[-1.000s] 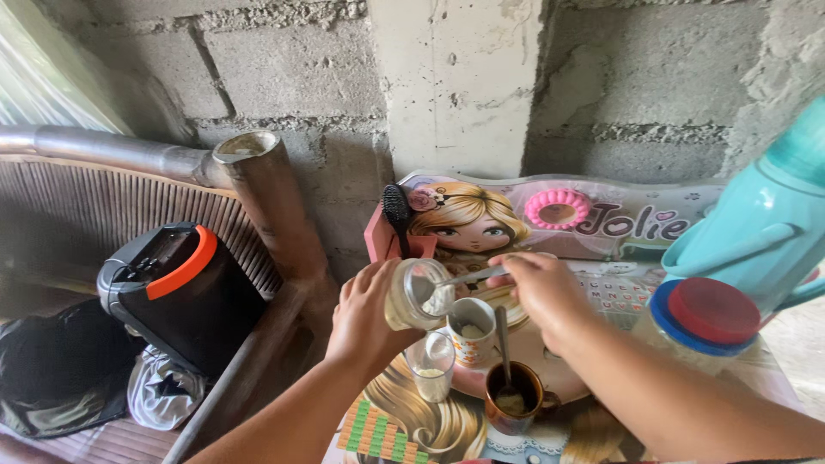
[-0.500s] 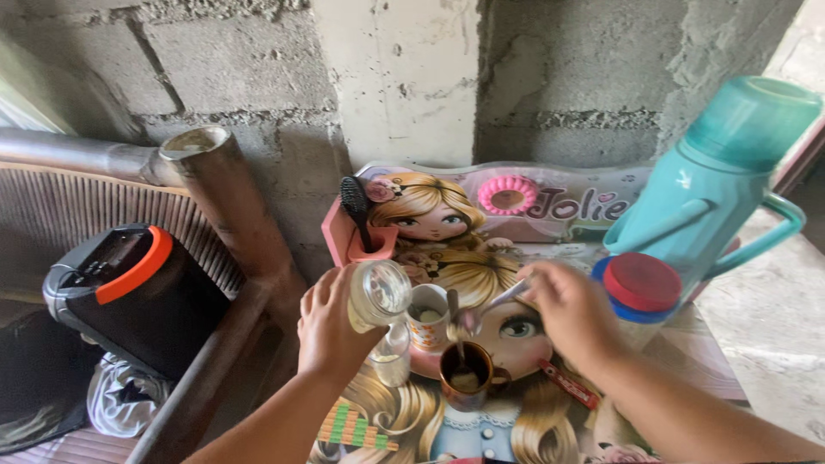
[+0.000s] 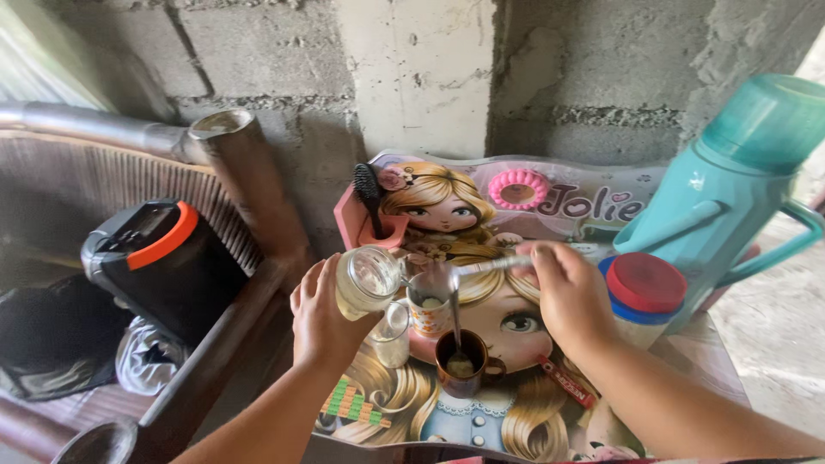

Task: The person opens a sachet and pours its contents into a mug, then adds a white powder from a jar and a brown powder from another jar using a spoon. Finally, they pour hot water from a thermos into the mug and stir the mixture.

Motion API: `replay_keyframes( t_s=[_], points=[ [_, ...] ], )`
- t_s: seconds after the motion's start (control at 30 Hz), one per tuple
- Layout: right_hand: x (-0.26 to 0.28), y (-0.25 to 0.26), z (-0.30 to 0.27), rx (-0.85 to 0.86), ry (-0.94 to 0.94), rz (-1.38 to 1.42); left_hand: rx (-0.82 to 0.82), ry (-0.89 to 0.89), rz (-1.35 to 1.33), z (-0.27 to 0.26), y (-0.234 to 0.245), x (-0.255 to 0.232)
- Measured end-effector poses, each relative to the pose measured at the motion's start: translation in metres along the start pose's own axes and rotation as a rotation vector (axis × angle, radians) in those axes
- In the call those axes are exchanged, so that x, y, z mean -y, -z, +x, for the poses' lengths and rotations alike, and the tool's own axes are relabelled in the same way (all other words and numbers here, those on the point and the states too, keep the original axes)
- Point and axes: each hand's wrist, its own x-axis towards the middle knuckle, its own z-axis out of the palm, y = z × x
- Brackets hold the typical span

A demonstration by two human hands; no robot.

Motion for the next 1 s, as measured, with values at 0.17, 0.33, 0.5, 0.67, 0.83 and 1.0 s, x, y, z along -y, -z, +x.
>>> replay_keyframes(
  t_s=[0.17,0.33,0.5,0.67,0.83,1.0],
  points=[
    [0.014,-0.039,0.020,0.103,0.068,0.197,-0.026,-0.007,-0.027,-0.008,0.007,0.009],
    [0.015,-0.066,0.019,0.078,0.031,0.120,0.032,0.176,-0.032,-0.001,0.022,0.033],
    [-0.002,-0.085,0.005,0.237,-0.012,-0.345,0.133,0.354,-0.017,0.003,0.035,0.065],
    [-0.037,-0.124,-0.012,0.422,-0.021,-0.498,0.209,0.303,-0.042,0.008,0.038,0.089],
    [-0.059,-0.134,-0.023,0.448,-0.180,-0.395,0.165,0.166,-0.141,0.019,0.039,0.097],
    [-0.053,-0.092,-0.020,0.167,-0.278,-0.469,0.124,0.080,-0.231,0.042,0.039,0.071]
  ],
)
